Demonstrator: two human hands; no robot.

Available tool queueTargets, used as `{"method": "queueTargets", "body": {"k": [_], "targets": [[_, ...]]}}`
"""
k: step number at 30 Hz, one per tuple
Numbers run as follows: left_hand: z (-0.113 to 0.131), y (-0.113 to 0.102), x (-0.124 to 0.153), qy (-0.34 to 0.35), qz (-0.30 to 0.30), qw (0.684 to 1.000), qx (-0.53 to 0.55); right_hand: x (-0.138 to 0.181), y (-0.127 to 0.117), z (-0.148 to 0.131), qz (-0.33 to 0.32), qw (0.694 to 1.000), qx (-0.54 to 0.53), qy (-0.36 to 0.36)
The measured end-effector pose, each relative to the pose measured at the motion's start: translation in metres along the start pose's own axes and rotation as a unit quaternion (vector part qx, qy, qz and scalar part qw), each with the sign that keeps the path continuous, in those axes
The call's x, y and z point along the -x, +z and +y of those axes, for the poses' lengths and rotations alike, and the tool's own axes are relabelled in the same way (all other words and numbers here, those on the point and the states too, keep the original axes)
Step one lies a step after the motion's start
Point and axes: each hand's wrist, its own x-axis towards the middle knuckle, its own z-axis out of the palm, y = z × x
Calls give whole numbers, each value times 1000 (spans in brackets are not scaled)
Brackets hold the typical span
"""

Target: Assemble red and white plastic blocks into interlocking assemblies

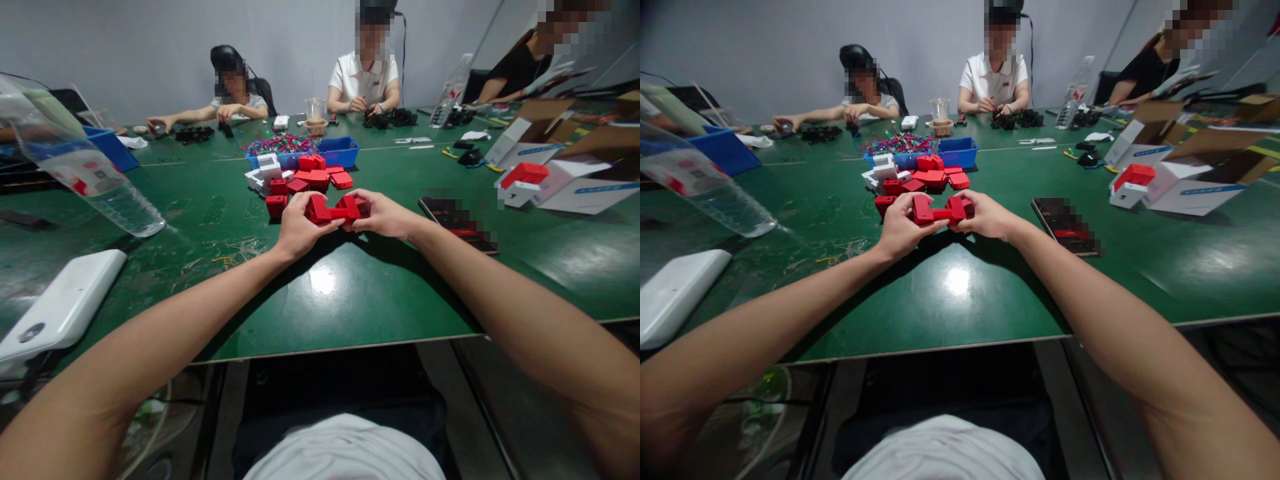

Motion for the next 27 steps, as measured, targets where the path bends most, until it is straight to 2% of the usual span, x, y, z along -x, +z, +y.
{"method": "queueTargets", "body": {"k": [8, 18, 22, 27], "targets": [[4, -1, 2, 10, -6, 1000, -14, -1, 0, 2, 12, 999, 38, -29], [3, -1, -1, -112, -75, 990, -48, 0, 2, 1, 46, 998, 15, -44], [6, -4, -1, -112, -122, 986, -29, 1, 4, -3, 54, 997, 0, -51], [9, -3, 0, -85, -132, 987, -29, 1, 6, -6, 52, 995, -21, -86]]}}
